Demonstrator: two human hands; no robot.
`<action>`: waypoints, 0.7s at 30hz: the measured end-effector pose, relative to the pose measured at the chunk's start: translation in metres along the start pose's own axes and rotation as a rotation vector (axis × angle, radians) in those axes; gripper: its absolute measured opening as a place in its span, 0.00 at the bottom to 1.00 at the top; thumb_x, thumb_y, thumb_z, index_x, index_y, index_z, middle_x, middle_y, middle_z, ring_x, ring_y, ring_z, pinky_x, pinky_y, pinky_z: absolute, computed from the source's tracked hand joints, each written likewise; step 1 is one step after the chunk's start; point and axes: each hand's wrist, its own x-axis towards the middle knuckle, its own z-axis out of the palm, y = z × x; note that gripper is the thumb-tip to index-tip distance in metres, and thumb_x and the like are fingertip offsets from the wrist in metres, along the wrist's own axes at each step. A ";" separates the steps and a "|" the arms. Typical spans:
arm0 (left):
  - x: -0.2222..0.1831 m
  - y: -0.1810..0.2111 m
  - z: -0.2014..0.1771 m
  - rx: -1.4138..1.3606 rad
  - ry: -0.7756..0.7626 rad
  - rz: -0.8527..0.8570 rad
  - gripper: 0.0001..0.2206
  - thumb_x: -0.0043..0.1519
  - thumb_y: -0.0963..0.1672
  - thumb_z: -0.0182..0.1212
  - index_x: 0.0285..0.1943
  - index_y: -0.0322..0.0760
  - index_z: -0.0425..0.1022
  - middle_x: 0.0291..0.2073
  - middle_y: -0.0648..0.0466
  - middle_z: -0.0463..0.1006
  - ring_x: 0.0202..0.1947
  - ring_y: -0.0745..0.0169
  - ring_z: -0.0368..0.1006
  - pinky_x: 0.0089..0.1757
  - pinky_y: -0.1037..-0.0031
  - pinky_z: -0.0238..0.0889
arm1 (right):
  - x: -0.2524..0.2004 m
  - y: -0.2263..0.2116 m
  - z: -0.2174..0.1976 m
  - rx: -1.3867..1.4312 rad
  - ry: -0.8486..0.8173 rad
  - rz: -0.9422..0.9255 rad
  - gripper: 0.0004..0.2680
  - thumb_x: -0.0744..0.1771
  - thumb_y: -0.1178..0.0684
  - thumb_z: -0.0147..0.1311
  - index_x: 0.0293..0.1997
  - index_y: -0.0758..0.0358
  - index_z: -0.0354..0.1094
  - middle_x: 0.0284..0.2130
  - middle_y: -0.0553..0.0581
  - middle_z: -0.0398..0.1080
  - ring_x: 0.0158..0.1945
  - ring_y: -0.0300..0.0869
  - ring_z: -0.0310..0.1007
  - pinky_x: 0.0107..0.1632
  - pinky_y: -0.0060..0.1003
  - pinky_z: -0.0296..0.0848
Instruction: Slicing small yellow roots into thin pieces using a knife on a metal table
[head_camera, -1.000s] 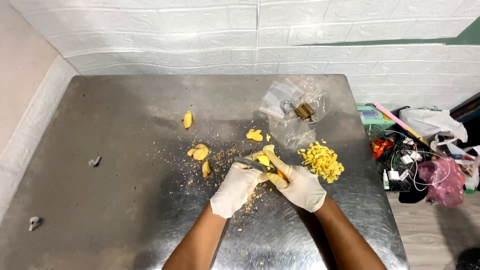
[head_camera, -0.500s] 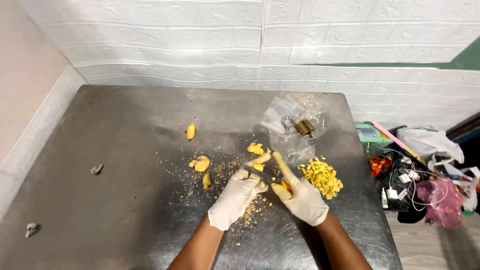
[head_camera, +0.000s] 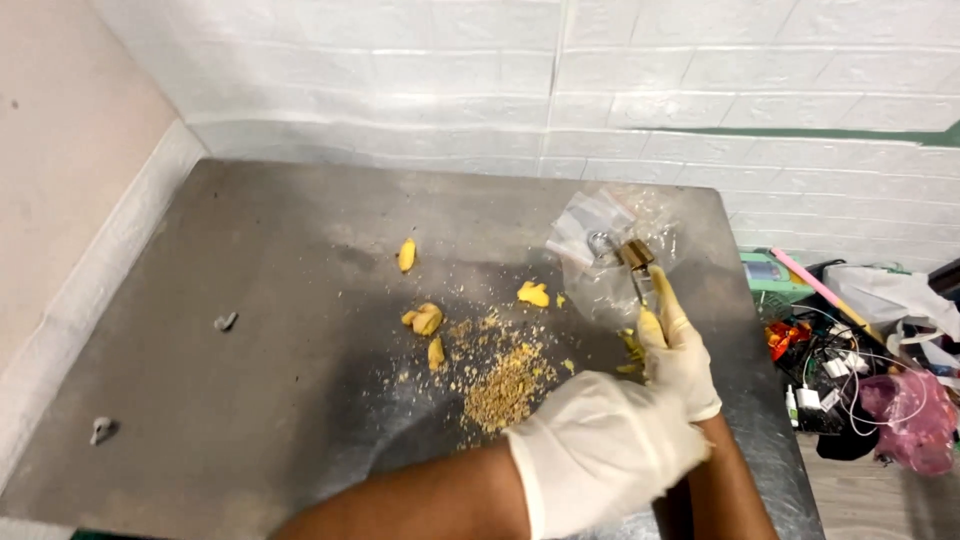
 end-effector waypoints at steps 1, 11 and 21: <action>0.000 0.002 0.004 -0.005 -0.001 -0.012 0.05 0.64 0.39 0.58 0.36 0.38 0.78 0.27 0.48 0.78 0.21 0.43 0.72 0.19 0.47 0.57 | 0.003 0.007 0.004 -0.005 -0.010 0.008 0.24 0.71 0.52 0.47 0.81 0.33 0.51 0.39 0.45 0.73 0.21 0.32 0.46 0.23 0.31 0.50; -0.009 -0.071 -0.053 -0.632 -0.183 -0.629 0.12 0.69 0.38 0.54 0.59 0.36 0.76 0.39 0.47 0.82 0.40 0.56 0.81 0.48 0.68 0.75 | 0.037 0.075 0.014 0.271 0.025 -0.344 0.19 0.75 0.55 0.39 0.79 0.42 0.54 0.17 0.45 0.64 0.17 0.26 0.61 0.22 0.17 0.67; -0.054 -0.103 0.030 -1.516 0.443 -0.935 0.15 0.69 0.38 0.58 0.65 0.36 0.76 0.49 0.42 0.81 0.46 0.60 0.79 0.53 0.64 0.77 | -0.008 0.063 0.025 -0.187 -0.250 -0.640 0.26 0.69 0.56 0.48 0.81 0.52 0.50 0.16 0.50 0.72 0.16 0.37 0.64 0.27 0.33 0.72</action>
